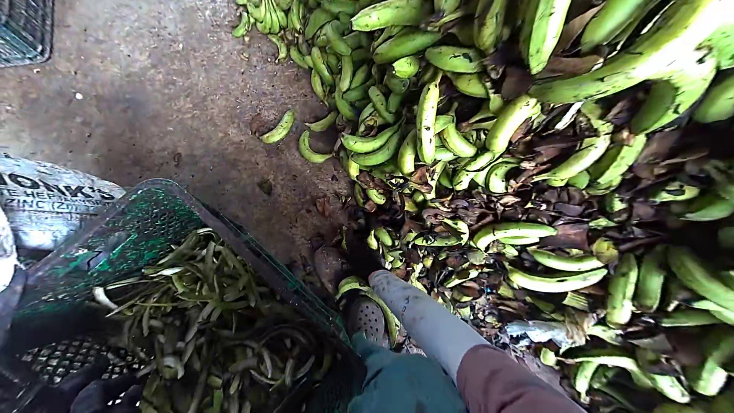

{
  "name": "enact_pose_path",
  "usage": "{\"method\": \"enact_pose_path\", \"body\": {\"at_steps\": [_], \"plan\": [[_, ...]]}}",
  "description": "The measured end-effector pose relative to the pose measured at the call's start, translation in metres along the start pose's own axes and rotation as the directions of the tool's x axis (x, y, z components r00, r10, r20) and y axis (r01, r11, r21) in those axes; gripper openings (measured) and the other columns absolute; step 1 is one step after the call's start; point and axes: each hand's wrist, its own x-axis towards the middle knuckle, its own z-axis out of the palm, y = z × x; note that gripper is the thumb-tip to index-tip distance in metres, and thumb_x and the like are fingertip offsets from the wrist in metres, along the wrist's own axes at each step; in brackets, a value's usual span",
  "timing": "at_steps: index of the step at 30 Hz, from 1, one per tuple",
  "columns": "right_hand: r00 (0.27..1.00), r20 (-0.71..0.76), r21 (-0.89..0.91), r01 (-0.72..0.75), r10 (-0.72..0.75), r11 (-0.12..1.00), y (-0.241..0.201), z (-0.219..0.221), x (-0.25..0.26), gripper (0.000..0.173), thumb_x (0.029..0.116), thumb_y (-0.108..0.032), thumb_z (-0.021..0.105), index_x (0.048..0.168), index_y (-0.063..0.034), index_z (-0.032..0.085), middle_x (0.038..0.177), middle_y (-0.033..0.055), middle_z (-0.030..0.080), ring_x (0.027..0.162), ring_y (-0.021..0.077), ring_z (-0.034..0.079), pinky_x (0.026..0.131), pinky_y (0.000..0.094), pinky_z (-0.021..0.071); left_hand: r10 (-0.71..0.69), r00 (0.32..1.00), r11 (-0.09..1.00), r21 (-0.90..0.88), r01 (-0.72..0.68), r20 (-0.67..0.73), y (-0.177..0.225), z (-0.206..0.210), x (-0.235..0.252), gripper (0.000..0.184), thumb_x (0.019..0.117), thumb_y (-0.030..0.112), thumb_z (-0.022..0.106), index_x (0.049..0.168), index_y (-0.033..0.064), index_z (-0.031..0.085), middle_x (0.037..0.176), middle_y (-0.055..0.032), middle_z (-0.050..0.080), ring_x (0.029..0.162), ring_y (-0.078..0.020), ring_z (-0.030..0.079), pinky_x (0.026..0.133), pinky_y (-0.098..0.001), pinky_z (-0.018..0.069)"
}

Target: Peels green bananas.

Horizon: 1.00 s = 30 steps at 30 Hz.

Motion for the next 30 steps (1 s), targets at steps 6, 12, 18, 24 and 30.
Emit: {"method": "enact_pose_path", "body": {"at_steps": [6, 12, 18, 24, 30], "plan": [[0.987, 0.023, 0.265, 0.148, -0.159, 0.953, 0.010, -0.068, -0.023, 0.058, 0.1030, -0.033, 0.057, 0.147, 0.0017, 0.045, 0.136, 0.0262, 0.059, 0.127, 0.0398, 0.057, 0.108, 0.0576, 0.0427, -0.105, 0.994, 0.989, 0.104, 0.105, -0.005, 0.023, 0.030, -0.014, 0.031, 0.1052, 0.019, 0.050, 0.132, 0.0037, 0.050, 0.097, 0.0048, 0.067, 0.081, -0.0074, 0.068, 0.074, -0.0287, 0.0601], [0.895, -0.250, 0.652, 0.437, -0.369, 0.619, -0.014, -0.174, -0.107, 0.065, 0.0984, -0.026, 0.062, 0.156, -0.0200, 0.034, 0.130, 0.0120, 0.064, 0.108, 0.0239, 0.066, 0.092, 0.0475, 0.0558, -0.082, 0.997, 0.996, 0.037, 0.082, 0.006, 0.031, 0.033, -0.034, 0.033, 0.1024, 0.020, 0.057, 0.132, 0.0045, 0.056, 0.097, 0.0020, 0.069, 0.079, -0.0091, 0.068, 0.071, -0.0292, 0.0608], [0.608, -0.376, 0.750, 0.643, -0.699, 0.156, -0.098, -0.244, -0.229, 0.051, 0.1007, -0.016, 0.055, 0.150, -0.0150, 0.042, 0.125, 0.0074, 0.064, 0.105, 0.0159, 0.066, 0.088, 0.0352, 0.0585, 0.067, 0.997, 0.984, -0.166, -0.062, 0.028, 0.048, 0.023, -0.048, 0.031, 0.1002, 0.023, 0.061, 0.127, 0.0068, 0.062, 0.093, 0.0005, 0.068, 0.074, -0.0090, 0.065, 0.067, -0.0259, 0.0574], [0.309, -0.234, 0.580, 0.805, -0.922, 0.122, -0.181, -0.226, -0.312, 0.068, 0.0971, -0.008, 0.059, 0.157, -0.0121, 0.028, 0.130, 0.0083, 0.063, 0.106, 0.0139, 0.066, 0.091, 0.0327, 0.0576, 0.232, 0.972, 0.916, -0.330, -0.228, -0.029, 0.062, -0.023, -0.047, 0.030, 0.1051, 0.024, 0.052, 0.129, 0.0059, 0.057, 0.090, -0.0007, 0.068, 0.071, -0.0091, 0.065, 0.063, -0.0239, 0.0575], [0.510, 0.041, 0.108, 0.852, -0.859, 0.512, -0.220, -0.157, -0.295, 0.080, 0.0959, -0.025, 0.072, 0.162, -0.0217, 0.027, 0.133, 0.0195, 0.062, 0.106, 0.0358, 0.066, 0.086, 0.0582, 0.0543, 0.155, 0.982, 0.935, -0.304, -0.181, -0.108, 0.060, -0.042, -0.054, 0.021, 0.1045, 0.025, 0.056, 0.118, 0.0110, 0.062, 0.080, 0.0035, 0.065, 0.063, -0.0065, 0.062, 0.058, -0.0239, 0.0560]]}}
